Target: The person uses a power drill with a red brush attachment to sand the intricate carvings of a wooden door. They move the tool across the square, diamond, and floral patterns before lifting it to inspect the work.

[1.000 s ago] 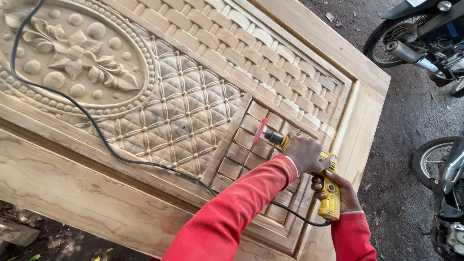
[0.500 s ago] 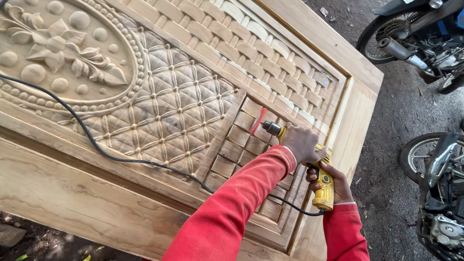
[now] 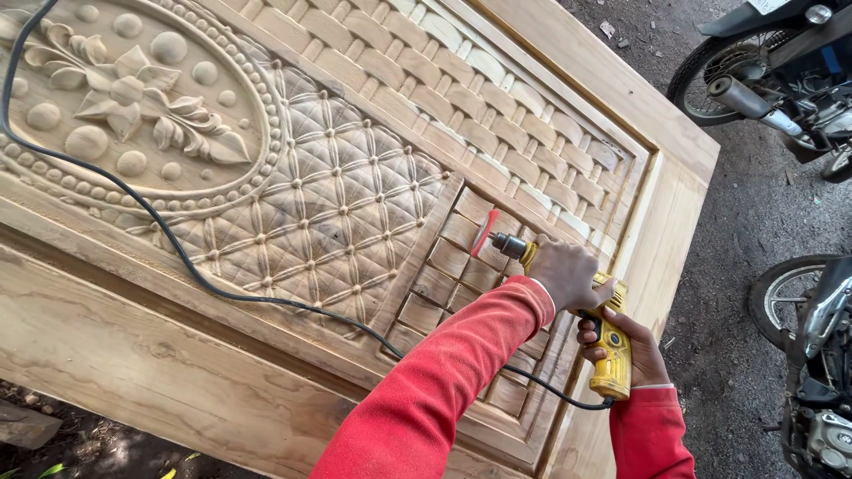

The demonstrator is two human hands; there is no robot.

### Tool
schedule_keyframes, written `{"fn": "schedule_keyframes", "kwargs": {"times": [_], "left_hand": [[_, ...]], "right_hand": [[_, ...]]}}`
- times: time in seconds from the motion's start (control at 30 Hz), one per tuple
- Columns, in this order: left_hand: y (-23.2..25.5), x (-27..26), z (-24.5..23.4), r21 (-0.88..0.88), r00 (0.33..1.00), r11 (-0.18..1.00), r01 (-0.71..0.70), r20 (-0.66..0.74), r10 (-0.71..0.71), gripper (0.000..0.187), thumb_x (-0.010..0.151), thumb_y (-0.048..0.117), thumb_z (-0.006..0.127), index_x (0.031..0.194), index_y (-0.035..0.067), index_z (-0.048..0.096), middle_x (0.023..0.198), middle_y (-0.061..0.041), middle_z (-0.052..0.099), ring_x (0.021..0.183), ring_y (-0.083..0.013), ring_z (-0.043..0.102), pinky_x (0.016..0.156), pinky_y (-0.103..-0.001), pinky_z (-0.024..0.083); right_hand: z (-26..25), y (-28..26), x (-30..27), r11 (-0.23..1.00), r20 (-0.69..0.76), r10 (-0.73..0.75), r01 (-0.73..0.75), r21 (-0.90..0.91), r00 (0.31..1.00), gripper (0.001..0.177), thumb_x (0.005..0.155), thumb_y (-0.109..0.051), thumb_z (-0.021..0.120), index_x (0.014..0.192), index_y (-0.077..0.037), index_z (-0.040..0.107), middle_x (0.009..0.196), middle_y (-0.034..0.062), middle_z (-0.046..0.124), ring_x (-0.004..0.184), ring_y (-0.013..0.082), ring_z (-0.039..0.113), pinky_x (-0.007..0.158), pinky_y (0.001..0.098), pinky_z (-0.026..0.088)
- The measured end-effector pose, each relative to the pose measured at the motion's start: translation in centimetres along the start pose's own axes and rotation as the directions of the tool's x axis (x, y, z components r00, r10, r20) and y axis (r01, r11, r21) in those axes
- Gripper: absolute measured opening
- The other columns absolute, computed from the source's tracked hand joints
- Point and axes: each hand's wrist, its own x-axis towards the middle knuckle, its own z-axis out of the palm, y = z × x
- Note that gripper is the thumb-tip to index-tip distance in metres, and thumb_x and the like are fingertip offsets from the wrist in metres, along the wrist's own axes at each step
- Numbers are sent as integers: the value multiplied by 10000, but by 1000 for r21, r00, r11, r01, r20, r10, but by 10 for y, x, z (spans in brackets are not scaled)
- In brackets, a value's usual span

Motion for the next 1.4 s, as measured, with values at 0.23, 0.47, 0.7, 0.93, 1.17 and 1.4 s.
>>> {"fn": "schedule_keyframes", "kwargs": {"times": [0.23,0.47,0.7,0.93,1.17,1.4], "left_hand": [[-4,7,4,73,998,996,-49,31,47,561,901,625,514,786,132,755,762,-58,736,738,-205,715,840,-523,513],[-1,20,17,53,995,994,-96,-30,98,553,901,627,512,806,133,743,759,-68,713,732,-211,709,793,-503,531],[-7,24,1,93,994,990,-107,39,104,508,931,583,510,772,154,732,692,-30,660,675,-170,645,852,-519,484],[-12,34,19,49,989,993,-110,107,104,527,953,577,488,827,132,741,740,-21,700,705,-160,695,743,-413,524],[-5,28,9,89,981,979,-182,84,175,550,897,641,515,833,155,765,765,-47,715,750,-188,706,768,-419,521],[27,34,26,55,968,973,-223,128,215,574,920,637,495,815,146,773,755,-47,732,730,-176,712,815,-421,507]], "right_hand": [[-2,11,2,997,29,-25,23,74,999,373,992,-175,615,1265,61,521,1000,164,599,839,198,597,547,255,534],[-1,8,-3,999,3,-46,46,18,999,420,978,-191,620,1289,72,517,995,143,598,838,186,589,558,259,529],[-11,7,14,998,72,-49,47,34,996,414,996,-201,622,1300,51,500,1008,131,584,863,181,583,592,264,526],[-9,12,14,993,27,-20,17,113,999,431,982,-200,626,1302,65,512,996,132,593,851,174,587,581,255,525],[5,27,2,981,12,-108,105,164,994,362,1005,-179,620,1275,39,518,1015,133,600,865,185,598,602,270,541],[-15,17,-28,968,-93,-234,241,66,968,358,992,-176,618,1289,4,527,1027,130,606,862,182,603,590,266,542]]}}
